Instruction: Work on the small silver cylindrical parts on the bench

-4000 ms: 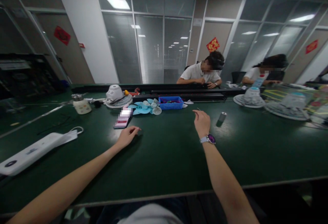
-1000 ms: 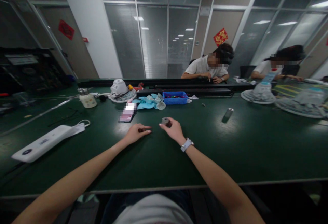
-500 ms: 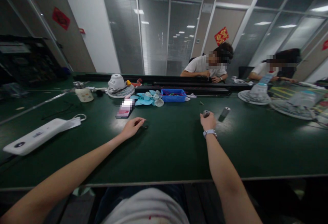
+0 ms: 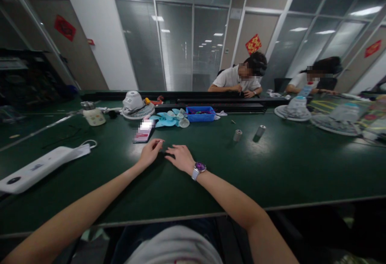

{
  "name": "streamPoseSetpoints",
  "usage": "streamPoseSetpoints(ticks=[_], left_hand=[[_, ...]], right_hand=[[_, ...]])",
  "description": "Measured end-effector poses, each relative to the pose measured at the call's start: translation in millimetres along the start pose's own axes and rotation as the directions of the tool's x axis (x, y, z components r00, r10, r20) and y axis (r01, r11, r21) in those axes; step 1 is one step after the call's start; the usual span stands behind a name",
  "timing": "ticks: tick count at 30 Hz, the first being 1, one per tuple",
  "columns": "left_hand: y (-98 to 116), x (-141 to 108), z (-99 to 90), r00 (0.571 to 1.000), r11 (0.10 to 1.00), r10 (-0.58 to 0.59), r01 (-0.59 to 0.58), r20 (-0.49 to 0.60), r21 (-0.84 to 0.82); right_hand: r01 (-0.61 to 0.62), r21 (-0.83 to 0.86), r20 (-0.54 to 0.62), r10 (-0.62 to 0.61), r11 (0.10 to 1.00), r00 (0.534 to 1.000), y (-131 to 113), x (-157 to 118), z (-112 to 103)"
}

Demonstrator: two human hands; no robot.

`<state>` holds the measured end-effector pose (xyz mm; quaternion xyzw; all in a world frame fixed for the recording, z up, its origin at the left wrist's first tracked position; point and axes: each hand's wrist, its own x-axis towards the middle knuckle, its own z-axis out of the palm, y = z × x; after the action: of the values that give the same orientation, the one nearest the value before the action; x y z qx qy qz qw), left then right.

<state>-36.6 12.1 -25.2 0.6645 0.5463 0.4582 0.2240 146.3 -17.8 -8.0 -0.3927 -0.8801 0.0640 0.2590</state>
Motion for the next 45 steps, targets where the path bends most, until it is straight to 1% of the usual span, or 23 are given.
streamPoseSetpoints(ticks=[3,5,7,8,9,10,12,14,15,16,19,24,30,34,36,38,40,42,44,45], left_hand=[[2,-1,-0.2,1.0,1.0,0.005,-0.006,0.013,0.012],[2,-1,-0.8,1.0,1.0,-0.005,0.004,0.019,0.028],[2,-1,-1.6,0.999,0.999,-0.023,0.022,0.027,0.041],[1,-1,-1.8,0.999,0.999,-0.027,0.026,0.03,0.045],[0,-1,-1.8,0.999,0.998,-0.026,0.024,0.033,0.05],[0,-1,-1.7,0.999,0.998,-0.021,0.019,0.039,0.052],[-1,0,-1.1,0.998,0.999,-0.01,0.007,0.055,0.054],[-2,0,-0.5,0.997,0.999,-0.01,0.006,0.07,0.052],[-2,0,-0.3,0.997,0.999,-0.012,0.009,0.076,0.051],[-2,0,-0.2,0.997,0.999,-0.015,0.011,0.077,0.05],[-2,0,-0.1,0.997,0.999,-0.02,0.017,0.075,0.049],[-2,0,-0.7,0.996,0.998,-0.022,0.017,0.085,0.059],[3,-2,-2.6,0.994,0.997,0.001,-0.009,0.105,0.078],[6,-4,-2.0,0.996,0.996,0.007,-0.016,0.092,0.091],[6,-4,-1.5,0.996,0.996,0.003,-0.011,0.092,0.091],[6,-4,-1.5,0.995,0.996,-0.007,-0.002,0.096,0.091],[5,-4,-1.8,0.995,0.996,-0.009,0.0,0.103,0.085],[5,-4,-2.3,0.994,0.997,0.0,-0.009,0.107,0.078],[5,-4,-2.5,0.994,0.997,0.01,-0.019,0.11,0.077],[4,-4,-2.4,0.994,0.997,0.012,-0.02,0.109,0.08]], right_hand=[[-0.045,-0.002,-0.008,0.045,0.999,0.999,7,1,-4],[-0.073,-0.028,-0.047,0.072,0.997,0.996,20,0,-18],[-0.125,-0.098,-0.15,0.109,0.987,0.983,42,-6,-41],[-0.173,-0.15,-0.23,0.136,0.974,0.964,56,-11,-55],[-0.239,-0.201,-0.325,0.165,0.95,0.931,72,-18,-71],[-0.321,-0.242,-0.422,0.199,0.915,0.885,89,-26,-87],[-0.497,-0.283,-0.564,0.277,0.82,0.778,122,-43,-116],[-0.623,-0.292,-0.629,0.344,0.726,0.697,151,-59,-136],[-0.667,-0.29,-0.644,0.375,0.686,0.667,161,-65,-142],[-0.697,-0.289,-0.646,0.404,0.656,0.647,170,-70,-145],[-0.744,-0.278,-0.635,0.466,0.607,0.617,183,-78,-143],[-0.77,-0.252,-0.633,0.502,0.586,0.589,186,-78,-136],[-0.779,-0.283,-0.625,0.509,0.56,0.592,190,-78,-136],[-0.807,-0.291,-0.607,0.552,0.515,0.571,192,-80,-133],[-0.788,-0.305,-0.62,0.517,0.535,0.591,190,-80,-132],[-0.746,-0.321,-0.665,0.422,0.584,0.616,185,-77,-133],[-0.698,-0.324,-0.726,0.305,0.639,0.617,173,-72,-138],[-0.645,-0.319,-0.764,0.215,0.695,0.609,151,-64,-144],[-0.568,-0.321,-0.771,0.14,0.758,0.622,116,-57,-149],[-0.514,-0.329,-0.76,0.1,0.792,0.642,95,-55,-148]])
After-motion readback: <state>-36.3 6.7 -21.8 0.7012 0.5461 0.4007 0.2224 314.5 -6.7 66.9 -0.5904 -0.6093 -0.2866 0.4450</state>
